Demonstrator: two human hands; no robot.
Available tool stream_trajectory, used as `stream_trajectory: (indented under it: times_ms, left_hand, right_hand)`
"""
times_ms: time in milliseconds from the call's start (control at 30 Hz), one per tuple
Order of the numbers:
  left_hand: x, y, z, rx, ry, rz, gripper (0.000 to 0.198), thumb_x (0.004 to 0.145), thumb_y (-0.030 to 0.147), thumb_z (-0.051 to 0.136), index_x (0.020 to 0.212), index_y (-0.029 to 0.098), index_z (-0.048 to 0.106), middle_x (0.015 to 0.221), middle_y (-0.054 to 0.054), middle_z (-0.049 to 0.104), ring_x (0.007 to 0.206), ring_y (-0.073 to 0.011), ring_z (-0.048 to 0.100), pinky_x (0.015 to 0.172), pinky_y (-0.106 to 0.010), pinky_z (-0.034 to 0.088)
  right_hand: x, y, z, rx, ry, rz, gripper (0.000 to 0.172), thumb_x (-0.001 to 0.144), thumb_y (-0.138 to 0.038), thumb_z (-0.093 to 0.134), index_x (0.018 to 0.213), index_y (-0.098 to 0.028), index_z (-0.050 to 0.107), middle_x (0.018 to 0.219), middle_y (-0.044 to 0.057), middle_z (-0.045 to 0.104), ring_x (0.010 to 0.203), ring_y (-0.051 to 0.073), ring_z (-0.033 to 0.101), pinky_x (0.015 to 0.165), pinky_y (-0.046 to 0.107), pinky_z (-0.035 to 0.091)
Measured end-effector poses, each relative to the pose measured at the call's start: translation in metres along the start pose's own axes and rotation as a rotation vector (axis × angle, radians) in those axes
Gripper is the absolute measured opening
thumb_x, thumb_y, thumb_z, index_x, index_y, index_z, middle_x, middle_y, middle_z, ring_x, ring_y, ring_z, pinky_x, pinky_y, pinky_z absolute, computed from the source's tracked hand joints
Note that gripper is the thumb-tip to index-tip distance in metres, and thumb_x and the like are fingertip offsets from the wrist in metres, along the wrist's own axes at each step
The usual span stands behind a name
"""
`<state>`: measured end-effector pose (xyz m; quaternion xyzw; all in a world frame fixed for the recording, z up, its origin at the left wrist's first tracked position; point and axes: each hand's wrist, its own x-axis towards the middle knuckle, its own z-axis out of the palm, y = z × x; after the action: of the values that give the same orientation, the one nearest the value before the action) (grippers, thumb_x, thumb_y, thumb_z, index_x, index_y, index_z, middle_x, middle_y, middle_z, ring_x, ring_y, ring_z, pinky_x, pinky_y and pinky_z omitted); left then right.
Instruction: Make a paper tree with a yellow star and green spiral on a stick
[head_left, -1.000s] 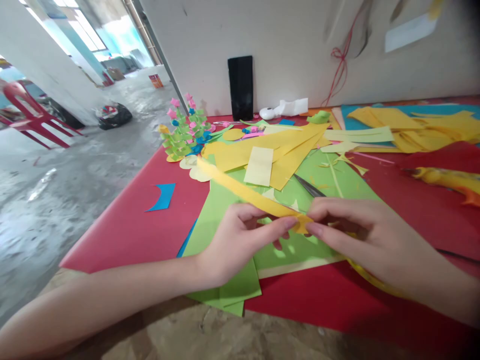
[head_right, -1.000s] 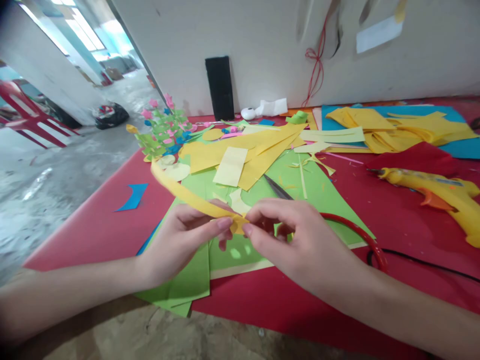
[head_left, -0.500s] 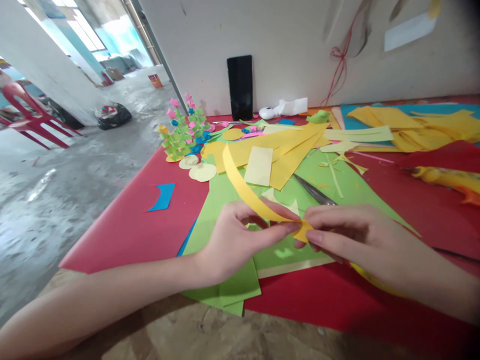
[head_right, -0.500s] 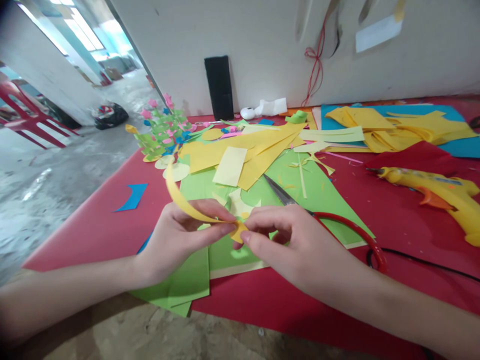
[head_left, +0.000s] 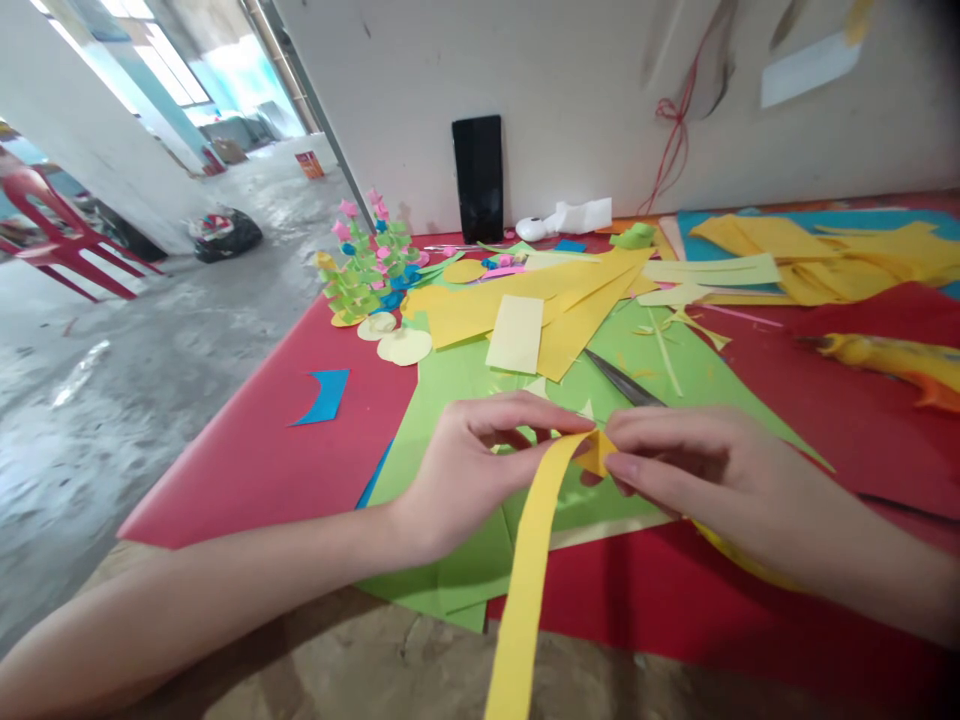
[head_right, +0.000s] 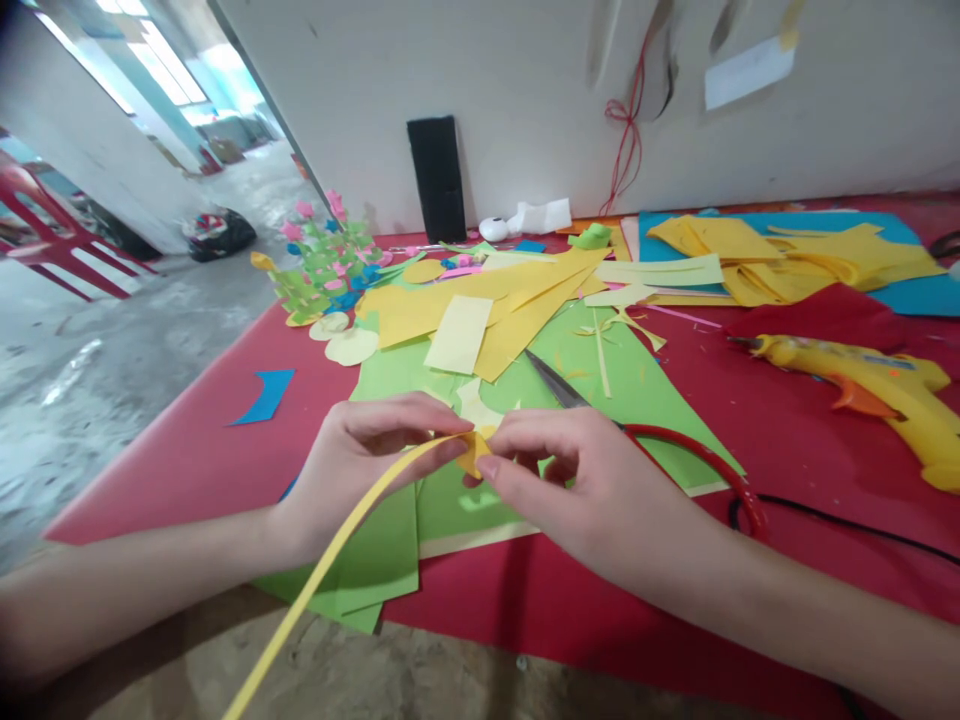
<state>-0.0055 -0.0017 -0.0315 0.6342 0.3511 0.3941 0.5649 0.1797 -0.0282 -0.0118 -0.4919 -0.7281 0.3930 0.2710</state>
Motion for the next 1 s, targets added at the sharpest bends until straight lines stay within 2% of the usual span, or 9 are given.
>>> stream_trajectory:
  times_ms: [167, 333, 467, 567, 767, 900, 1000]
  left_hand:
    - [0.0004, -0.0018, 0.0015, -0.166, 0.012, -0.113, 0.009, 0.070, 0.019, 0.071, 0.079, 0.018, 0.070, 0.078, 0.000, 0.069, 0.065, -0.0083, 0.061, 0.055, -0.015, 0.048]
    - [0.0015, -0.0034, 0.0037, -0.283, -0.005, -0.153, 0.007, 0.069, 0.017, 0.072, 0.076, 0.017, 0.069, 0.074, 0.001, 0.067, 0.062, -0.0058, 0.059, 0.053, -0.013, 0.046]
    - [0.0032, -0.0011, 0.0061, -0.336, 0.036, -0.263, 0.009, 0.066, 0.018, 0.075, 0.072, 0.016, 0.068, 0.069, 0.002, 0.065, 0.059, -0.0049, 0.056, 0.051, -0.013, 0.044]
    - [0.0035, 0.0017, 0.0074, -0.370, 0.038, -0.302, 0.009, 0.065, 0.017, 0.075, 0.071, 0.015, 0.068, 0.069, 0.002, 0.064, 0.060, -0.0058, 0.056, 0.051, -0.014, 0.043]
    - [0.0009, 0.0015, 0.0054, -0.273, 0.038, -0.153, 0.007, 0.067, 0.014, 0.072, 0.073, 0.017, 0.069, 0.073, 0.001, 0.066, 0.064, -0.0069, 0.058, 0.054, -0.014, 0.045]
    - [0.0004, -0.0002, 0.0008, -0.121, -0.019, -0.039, 0.009, 0.072, 0.015, 0.069, 0.079, 0.020, 0.070, 0.080, 0.000, 0.067, 0.074, -0.0099, 0.061, 0.062, -0.018, 0.048]
    - [0.0009, -0.0010, -0.0015, -0.015, -0.033, 0.074, 0.012, 0.074, 0.014, 0.066, 0.082, 0.021, 0.071, 0.082, -0.002, 0.067, 0.080, -0.0122, 0.061, 0.067, -0.020, 0.049]
  right_hand:
    - [0.0011, 0.0019, 0.0009, -0.039, 0.018, -0.033, 0.030, 0.086, -0.035, 0.048, 0.065, -0.021, 0.063, 0.072, 0.002, 0.065, 0.067, 0.016, 0.060, 0.045, 0.023, 0.042]
    - [0.0013, 0.0045, 0.0011, -0.025, 0.018, -0.071, 0.026, 0.086, -0.032, 0.047, 0.069, -0.023, 0.065, 0.063, 0.002, 0.060, 0.070, 0.018, 0.061, 0.042, 0.023, 0.040]
    - [0.0001, 0.0034, -0.0005, -0.047, 0.004, -0.066, 0.026, 0.086, -0.031, 0.048, 0.069, -0.021, 0.064, 0.068, 0.001, 0.061, 0.062, 0.014, 0.057, 0.046, 0.023, 0.040]
    - [-0.0004, 0.0029, -0.0028, -0.065, -0.012, -0.080, 0.029, 0.085, -0.032, 0.048, 0.063, -0.019, 0.061, 0.059, 0.000, 0.056, 0.053, 0.012, 0.049, 0.045, 0.023, 0.037]
    - [0.0003, 0.0054, -0.0044, 0.087, -0.063, 0.002, 0.037, 0.085, -0.033, 0.049, 0.052, -0.018, 0.049, 0.050, -0.003, 0.040, 0.047, 0.009, 0.040, 0.043, 0.023, 0.030]
    - [0.0024, 0.0079, -0.0044, 0.221, -0.134, 0.073, 0.035, 0.086, -0.032, 0.048, 0.054, -0.019, 0.052, 0.052, -0.003, 0.046, 0.045, 0.009, 0.042, 0.044, 0.023, 0.031]
    - [0.0049, 0.0080, -0.0051, 0.254, -0.136, 0.078, 0.032, 0.085, -0.031, 0.050, 0.056, -0.018, 0.056, 0.055, -0.002, 0.047, 0.048, 0.009, 0.042, 0.045, 0.023, 0.032]
